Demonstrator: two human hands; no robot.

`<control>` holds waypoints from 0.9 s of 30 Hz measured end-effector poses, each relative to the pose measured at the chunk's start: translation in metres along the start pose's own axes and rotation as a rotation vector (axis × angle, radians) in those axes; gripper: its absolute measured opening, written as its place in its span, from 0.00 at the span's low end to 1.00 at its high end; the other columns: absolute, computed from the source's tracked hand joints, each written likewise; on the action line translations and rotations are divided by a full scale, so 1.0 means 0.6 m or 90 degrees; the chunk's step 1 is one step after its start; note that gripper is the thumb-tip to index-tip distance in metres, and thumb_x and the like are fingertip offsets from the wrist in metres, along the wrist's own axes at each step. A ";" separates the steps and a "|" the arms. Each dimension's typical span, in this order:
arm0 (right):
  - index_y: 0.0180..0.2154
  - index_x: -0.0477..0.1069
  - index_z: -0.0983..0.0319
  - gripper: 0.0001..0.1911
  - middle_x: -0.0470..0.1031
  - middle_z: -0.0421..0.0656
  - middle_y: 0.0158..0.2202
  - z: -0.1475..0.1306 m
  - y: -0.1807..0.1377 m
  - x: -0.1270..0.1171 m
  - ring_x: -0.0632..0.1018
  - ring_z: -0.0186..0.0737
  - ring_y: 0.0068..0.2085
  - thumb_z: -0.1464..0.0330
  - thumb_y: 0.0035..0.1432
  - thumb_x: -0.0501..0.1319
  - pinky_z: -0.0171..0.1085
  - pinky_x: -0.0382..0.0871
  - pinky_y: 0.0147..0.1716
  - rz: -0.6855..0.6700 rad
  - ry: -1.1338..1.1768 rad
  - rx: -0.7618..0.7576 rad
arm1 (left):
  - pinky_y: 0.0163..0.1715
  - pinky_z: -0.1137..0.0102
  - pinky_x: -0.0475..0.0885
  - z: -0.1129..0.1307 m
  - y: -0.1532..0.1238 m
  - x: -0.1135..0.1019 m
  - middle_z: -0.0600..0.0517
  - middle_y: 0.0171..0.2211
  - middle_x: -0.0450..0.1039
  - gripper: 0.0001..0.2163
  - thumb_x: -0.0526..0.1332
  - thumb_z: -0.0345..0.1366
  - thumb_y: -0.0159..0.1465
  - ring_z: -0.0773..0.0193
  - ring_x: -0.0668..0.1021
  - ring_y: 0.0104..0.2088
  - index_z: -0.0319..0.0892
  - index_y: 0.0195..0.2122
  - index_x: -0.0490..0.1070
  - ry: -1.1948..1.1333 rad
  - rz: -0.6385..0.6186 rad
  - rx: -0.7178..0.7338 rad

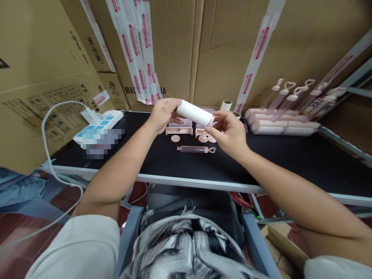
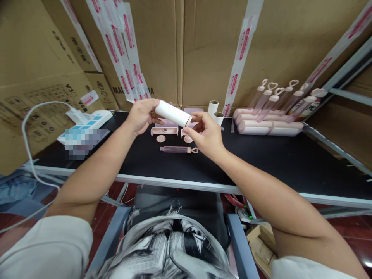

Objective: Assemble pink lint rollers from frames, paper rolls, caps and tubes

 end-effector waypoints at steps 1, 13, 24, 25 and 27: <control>0.50 0.75 0.54 0.26 0.82 0.41 0.42 0.000 0.000 0.000 0.79 0.41 0.33 0.52 0.55 0.78 0.42 0.76 0.31 0.002 -0.001 0.000 | 0.32 0.66 0.86 -0.001 0.000 0.000 0.48 0.34 0.82 0.22 0.71 0.51 0.60 0.58 0.86 0.33 0.39 0.45 0.76 0.000 -0.003 0.000; 0.39 0.73 0.56 0.20 0.79 0.38 0.32 -0.004 -0.001 -0.003 0.79 0.40 0.29 0.52 0.56 0.77 0.41 0.75 0.31 0.000 -0.053 0.000 | 0.29 0.67 0.84 -0.005 -0.001 0.003 0.47 0.33 0.82 0.22 0.71 0.51 0.61 0.55 0.87 0.34 0.38 0.45 0.76 0.004 -0.024 -0.007; 0.37 0.63 0.52 0.28 0.74 0.37 0.29 0.001 0.005 -0.002 0.80 0.44 0.28 0.45 0.58 0.76 0.46 0.79 0.27 -0.009 0.131 0.033 | 0.30 0.69 0.77 0.011 -0.005 -0.002 0.46 0.33 0.81 0.28 0.72 0.63 0.62 0.60 0.84 0.32 0.38 0.40 0.80 0.129 -0.116 0.060; 0.37 0.63 0.52 0.27 0.74 0.37 0.29 -0.001 0.008 -0.009 0.81 0.45 0.28 0.45 0.58 0.76 0.46 0.80 0.26 0.005 0.137 0.029 | 0.30 0.70 0.75 0.013 -0.001 -0.008 0.48 0.30 0.79 0.27 0.70 0.63 0.64 0.61 0.82 0.30 0.38 0.37 0.80 0.186 -0.094 0.092; 0.37 0.63 0.52 0.27 0.74 0.37 0.27 -0.004 0.016 -0.024 0.81 0.44 0.26 0.44 0.59 0.75 0.45 0.79 0.25 0.043 0.135 0.012 | 0.32 0.69 0.72 0.016 0.005 -0.020 0.50 0.27 0.77 0.23 0.67 0.57 0.68 0.63 0.79 0.29 0.40 0.30 0.80 0.341 -0.065 0.152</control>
Point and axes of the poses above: each hand's wrist, its own y-axis towards the middle knuckle, its own x-axis out of the palm, z = x × y, the point moved 5 cm from there along y, towards the middle knuckle
